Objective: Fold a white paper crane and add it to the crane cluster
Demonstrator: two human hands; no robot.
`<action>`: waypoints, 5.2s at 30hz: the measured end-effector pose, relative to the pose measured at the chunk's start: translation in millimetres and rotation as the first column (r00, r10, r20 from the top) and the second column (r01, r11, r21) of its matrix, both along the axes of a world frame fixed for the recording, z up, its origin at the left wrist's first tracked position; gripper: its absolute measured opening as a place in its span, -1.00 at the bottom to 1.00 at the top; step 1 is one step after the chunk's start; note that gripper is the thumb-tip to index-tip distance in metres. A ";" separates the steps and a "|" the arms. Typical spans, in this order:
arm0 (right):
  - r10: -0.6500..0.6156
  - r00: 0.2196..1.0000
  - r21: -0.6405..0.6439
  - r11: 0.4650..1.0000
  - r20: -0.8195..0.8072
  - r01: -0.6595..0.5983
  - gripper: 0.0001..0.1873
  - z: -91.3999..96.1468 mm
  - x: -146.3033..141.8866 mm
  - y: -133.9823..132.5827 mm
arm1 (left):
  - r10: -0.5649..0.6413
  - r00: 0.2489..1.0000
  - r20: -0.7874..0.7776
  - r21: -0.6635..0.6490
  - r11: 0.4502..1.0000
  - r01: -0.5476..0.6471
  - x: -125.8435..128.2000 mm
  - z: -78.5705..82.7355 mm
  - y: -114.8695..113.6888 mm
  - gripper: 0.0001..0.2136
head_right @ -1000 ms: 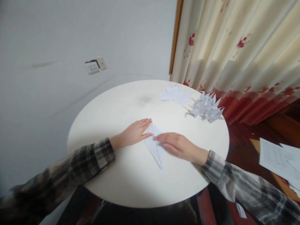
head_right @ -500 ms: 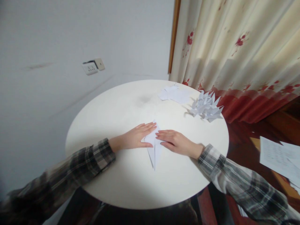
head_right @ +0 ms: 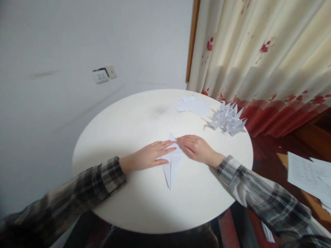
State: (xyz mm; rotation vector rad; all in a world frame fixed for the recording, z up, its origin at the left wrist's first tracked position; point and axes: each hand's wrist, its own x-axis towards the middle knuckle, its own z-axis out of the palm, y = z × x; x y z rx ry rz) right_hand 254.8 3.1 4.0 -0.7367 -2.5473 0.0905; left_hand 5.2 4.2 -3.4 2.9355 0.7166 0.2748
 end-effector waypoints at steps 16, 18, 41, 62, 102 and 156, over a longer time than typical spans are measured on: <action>-0.019 0.994 0.017 1.000 0.106 0.017 -0.60 -3.1 -14.4 40.6 | 0.018 0.999 -0.030 -0.048 0.999 -0.020 3.1 3.3 -5.9 -0.53; -0.023 0.994 0.021 1.000 0.105 0.021 -0.60 -4.1 -15.1 41.0 | 0.015 0.999 -0.029 -0.054 0.998 -0.016 3.1 3.6 -5.9 -0.54; 0.057 0.994 0.013 0.998 0.091 -0.058 -0.68 5.8 -17.7 9.7 | 0.097 0.983 0.158 0.036 0.994 -0.104 -13.7 18.3 21.2 -0.74; 0.028 0.992 0.164 0.985 0.121 -0.048 -0.71 -1.1 -26.0 -0.4 | -0.005 0.975 0.223 0.002 1.000 0.004 -4.3 11.9 10.0 -0.79; -0.182 0.978 -0.307 0.941 -0.102 0.143 -0.82 -0.1 -39.7 2.8 | 0.392 0.894 0.216 -0.229 0.911 -0.344 7.8 9.1 6.0 -0.79; -0.292 0.949 -0.533 0.824 -0.114 0.190 -0.78 -2.7 -40.7 17.7 | 0.183 0.982 -0.036 0.192 0.966 -0.173 2.7 7.6 3.4 -0.70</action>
